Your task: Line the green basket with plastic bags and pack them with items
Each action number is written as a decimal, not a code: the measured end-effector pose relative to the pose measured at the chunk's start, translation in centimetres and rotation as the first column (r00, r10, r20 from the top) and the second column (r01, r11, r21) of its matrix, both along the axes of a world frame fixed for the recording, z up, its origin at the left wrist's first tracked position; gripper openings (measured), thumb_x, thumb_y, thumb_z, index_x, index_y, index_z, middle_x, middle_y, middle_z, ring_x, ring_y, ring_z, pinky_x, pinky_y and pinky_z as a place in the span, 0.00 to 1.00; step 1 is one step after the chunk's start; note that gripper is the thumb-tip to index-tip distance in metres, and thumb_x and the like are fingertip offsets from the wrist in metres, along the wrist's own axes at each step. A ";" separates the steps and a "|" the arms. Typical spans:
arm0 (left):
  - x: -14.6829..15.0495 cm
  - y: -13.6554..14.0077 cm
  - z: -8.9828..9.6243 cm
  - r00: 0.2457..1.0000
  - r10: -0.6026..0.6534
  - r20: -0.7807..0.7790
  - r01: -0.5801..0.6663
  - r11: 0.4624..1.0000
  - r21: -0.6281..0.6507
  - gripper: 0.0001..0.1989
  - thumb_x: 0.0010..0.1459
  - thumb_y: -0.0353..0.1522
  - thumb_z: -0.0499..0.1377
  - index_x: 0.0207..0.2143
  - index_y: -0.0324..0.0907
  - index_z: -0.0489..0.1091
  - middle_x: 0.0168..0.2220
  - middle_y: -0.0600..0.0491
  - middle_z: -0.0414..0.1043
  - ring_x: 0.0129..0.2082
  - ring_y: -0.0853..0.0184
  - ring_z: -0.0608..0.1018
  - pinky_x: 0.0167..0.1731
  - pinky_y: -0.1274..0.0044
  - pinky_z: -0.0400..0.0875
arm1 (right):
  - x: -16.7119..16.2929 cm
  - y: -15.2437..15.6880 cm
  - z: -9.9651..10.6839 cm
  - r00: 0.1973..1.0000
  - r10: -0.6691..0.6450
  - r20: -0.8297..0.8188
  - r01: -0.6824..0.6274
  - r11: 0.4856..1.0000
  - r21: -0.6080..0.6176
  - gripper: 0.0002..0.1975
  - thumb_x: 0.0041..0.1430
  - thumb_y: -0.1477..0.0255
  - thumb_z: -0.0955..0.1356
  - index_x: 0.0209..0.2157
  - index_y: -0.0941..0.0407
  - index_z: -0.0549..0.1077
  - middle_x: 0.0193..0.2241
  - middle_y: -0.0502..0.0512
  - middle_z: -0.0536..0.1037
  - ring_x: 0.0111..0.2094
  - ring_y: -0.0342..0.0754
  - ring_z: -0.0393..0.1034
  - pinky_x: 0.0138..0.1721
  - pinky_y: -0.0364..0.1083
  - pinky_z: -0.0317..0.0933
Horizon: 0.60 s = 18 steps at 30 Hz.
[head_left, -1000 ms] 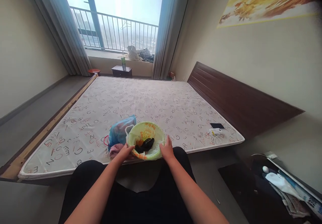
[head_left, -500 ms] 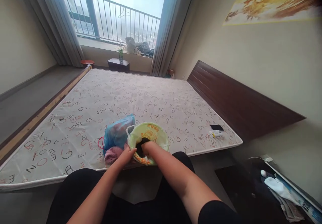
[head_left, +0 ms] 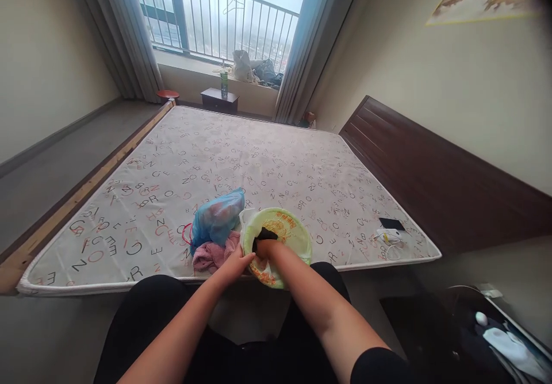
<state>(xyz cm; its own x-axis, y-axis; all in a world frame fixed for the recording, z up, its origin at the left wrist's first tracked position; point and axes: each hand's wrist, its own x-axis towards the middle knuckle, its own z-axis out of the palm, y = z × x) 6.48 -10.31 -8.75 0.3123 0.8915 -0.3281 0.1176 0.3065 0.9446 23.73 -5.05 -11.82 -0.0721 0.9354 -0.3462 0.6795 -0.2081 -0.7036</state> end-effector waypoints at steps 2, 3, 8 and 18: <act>0.2 -0.1 0.6 0.996 0.056 0.066 -0.048 0.991 -0.124 0.39 0.53 0.33 0.68 0.66 0.39 0.59 0.61 0.36 0.70 0.59 0.47 0.75 0.55 0.65 0.75 | 1.0 -0.4 1.7 0.996 0.048 0.074 -0.049 0.999 0.002 0.12 0.38 0.68 0.80 0.25 0.53 0.76 0.20 0.49 0.76 0.26 0.50 0.73 0.37 0.49 0.71; 0.2 -0.2 0.9 0.990 0.096 0.108 -0.074 0.979 -0.192 0.41 0.54 0.34 0.68 0.68 0.41 0.56 0.62 0.35 0.69 0.57 0.47 0.77 0.50 0.65 0.78 | 1.8 -1.0 2.7 0.993 0.058 0.104 -0.061 0.998 0.024 0.11 0.41 0.67 0.79 0.26 0.53 0.77 0.21 0.50 0.77 0.27 0.50 0.74 0.39 0.49 0.71; 0.1 -1.1 2.0 0.947 0.181 0.265 -0.060 0.911 -0.408 0.46 0.54 0.40 0.70 0.69 0.54 0.48 0.65 0.41 0.66 0.46 0.53 0.83 0.34 0.67 0.82 | 7.1 -7.7 5.9 0.956 -0.235 0.176 0.136 0.886 0.443 0.21 0.65 0.66 0.62 0.57 0.56 0.71 0.54 0.63 0.77 0.58 0.56 0.70 0.62 0.57 0.61; -0.6 -2.1 0.0 0.969 -0.227 -0.099 0.204 0.959 -0.199 0.47 0.57 0.52 0.65 0.69 0.35 0.54 0.48 0.32 0.79 0.43 0.43 0.84 0.41 0.59 0.80 | 9.8 -11.0 2.2 0.716 -0.598 -0.360 0.668 0.737 0.104 0.36 0.57 0.59 0.66 0.64 0.58 0.62 0.58 0.67 0.75 0.59 0.59 0.72 0.60 0.55 0.65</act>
